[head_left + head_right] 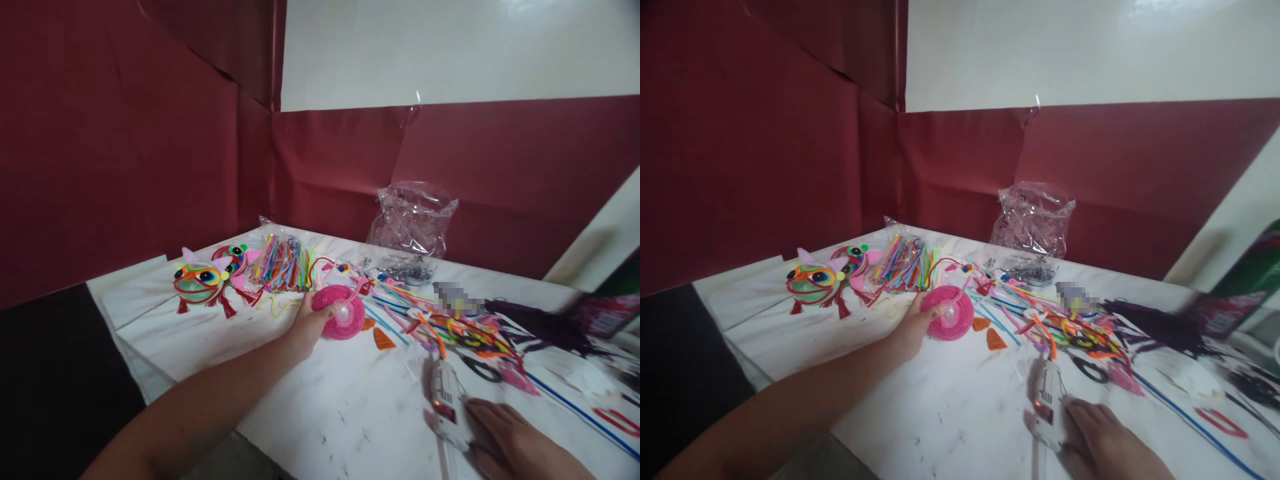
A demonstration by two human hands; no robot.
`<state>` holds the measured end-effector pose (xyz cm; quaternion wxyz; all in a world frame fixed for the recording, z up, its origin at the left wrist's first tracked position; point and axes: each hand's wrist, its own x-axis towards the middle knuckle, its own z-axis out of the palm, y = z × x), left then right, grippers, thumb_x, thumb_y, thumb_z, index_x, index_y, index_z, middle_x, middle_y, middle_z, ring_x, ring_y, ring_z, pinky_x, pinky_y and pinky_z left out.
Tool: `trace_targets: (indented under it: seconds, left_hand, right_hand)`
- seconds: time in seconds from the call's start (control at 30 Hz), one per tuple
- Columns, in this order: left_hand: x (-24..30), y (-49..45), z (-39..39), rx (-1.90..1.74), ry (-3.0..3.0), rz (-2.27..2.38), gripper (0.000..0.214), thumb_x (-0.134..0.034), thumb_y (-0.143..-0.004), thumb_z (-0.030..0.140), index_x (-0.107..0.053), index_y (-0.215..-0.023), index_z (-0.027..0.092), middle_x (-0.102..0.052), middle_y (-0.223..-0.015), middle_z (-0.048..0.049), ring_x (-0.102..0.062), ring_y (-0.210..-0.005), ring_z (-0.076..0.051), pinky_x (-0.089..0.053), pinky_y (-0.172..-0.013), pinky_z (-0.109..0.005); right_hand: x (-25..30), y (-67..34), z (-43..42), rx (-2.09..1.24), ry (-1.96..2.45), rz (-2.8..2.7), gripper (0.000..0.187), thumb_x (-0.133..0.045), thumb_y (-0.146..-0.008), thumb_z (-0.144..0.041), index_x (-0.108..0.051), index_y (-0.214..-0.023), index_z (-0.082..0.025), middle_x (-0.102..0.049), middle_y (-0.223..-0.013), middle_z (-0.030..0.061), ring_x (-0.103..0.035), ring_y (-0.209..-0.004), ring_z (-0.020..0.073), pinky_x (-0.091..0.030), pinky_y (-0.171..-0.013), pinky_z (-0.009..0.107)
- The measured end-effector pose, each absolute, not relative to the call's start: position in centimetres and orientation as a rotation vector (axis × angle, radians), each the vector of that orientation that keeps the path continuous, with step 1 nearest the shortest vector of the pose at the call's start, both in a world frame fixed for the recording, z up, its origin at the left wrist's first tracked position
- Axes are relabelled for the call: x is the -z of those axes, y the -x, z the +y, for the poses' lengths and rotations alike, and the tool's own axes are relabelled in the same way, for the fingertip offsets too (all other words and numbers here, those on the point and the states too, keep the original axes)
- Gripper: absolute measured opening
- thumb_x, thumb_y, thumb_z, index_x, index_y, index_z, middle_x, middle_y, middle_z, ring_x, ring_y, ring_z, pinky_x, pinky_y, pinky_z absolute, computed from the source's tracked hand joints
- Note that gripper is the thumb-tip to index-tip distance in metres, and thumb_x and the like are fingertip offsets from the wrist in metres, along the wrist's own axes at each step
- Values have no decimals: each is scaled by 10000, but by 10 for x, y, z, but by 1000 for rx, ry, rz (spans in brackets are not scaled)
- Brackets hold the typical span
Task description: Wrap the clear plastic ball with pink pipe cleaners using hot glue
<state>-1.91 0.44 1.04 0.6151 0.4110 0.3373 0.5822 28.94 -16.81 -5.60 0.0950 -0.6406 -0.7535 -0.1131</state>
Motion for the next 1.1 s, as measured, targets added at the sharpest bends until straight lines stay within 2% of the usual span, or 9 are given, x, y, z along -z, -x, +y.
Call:
trace_targets:
  seconds: [0.1,0.23,0.33,0.43,0.5,0.67,0.77,0.9,1.1]
  left_hand:
    - [-9,20,7,-1350,-969,781,515,-844,-508,294,-584,-938,179,-677,-795,-6,-617,-707,-157,-473,-676,-276]
    - [-7,22,12,-1351,-978,746,551,-848,-513,333,-574,-968,184,-669,-793,14,-613,-697,-147,-469,-670,-263]
    - [-6,22,16,-1328,-979,715,584,-857,-508,362,-568,-983,182,-667,-798,7,-611,-694,-151,-471,-671,-272]
    - [-6,18,14,-1317,-974,718,600,-857,-505,371,-565,-994,181,-675,-838,-12,-617,-725,-162,-476,-687,-282]
    - [-7,15,10,-1315,-973,737,588,-853,-500,365,-571,-981,178,-677,-858,-20,-620,-749,-168,-478,-700,-284]
    - [-7,14,3,-1319,-980,801,568,-851,-508,330,-572,-978,177,-677,-848,-29,-632,-776,-182,-480,-715,-287]
    - [-6,17,4,-1332,-994,813,571,-848,-533,323,-558,-1007,192,-679,-861,-26,-645,-786,-185,-489,-735,-297]
    - [-5,17,6,-1340,-1037,806,579,-843,-548,280,-547,-1039,196,-683,-898,-36,-653,-822,-193,-501,-754,-304]
    - [-4,12,1,-1310,-1135,820,595,-822,-550,231,-540,-1073,190,-673,-942,-54,-640,-824,-192,-505,-748,-302]
  right_hand:
    - [45,-270,-171,293,1940,-2162,202,-556,-735,-203,-682,-892,-216,-727,-889,99,-711,-819,262,-605,-715,378]
    - [42,-267,-182,346,1853,-2121,349,-505,-693,-139,-660,-1004,-158,-702,-980,147,-695,-900,275,-588,-785,394]
    - [37,-270,-188,357,1727,-2017,353,-502,-744,-195,-649,-1061,-142,-703,-1044,170,-696,-942,290,-580,-815,404]
    - [24,-263,-187,191,1658,-1822,284,-490,-862,-316,-673,-1038,-189,-748,-1003,124,-723,-895,271,-593,-760,345]
    - [11,-251,-181,33,1614,-1732,315,-454,-920,-378,-705,-1026,-220,-772,-984,100,-732,-902,268,-596,-746,320]
    - [-7,-206,-164,-268,1413,-1827,342,-500,-926,-415,-678,-1163,-246,-759,-1078,100,-721,-953,279,-591,-784,328]
    - [0,-184,-156,-192,1338,-1792,253,-566,-886,-392,-667,-1056,-234,-773,-957,83,-732,-833,247,-585,-756,299]
    - [11,-167,-154,-170,1287,-1752,163,-489,-906,-360,-615,-866,-264,-700,-750,23,-698,-712,210,-550,-623,257]
    - [12,-159,-154,-129,1313,-1694,128,-469,-870,-306,-546,-774,-271,-637,-722,9,-653,-691,206,-519,-602,271]
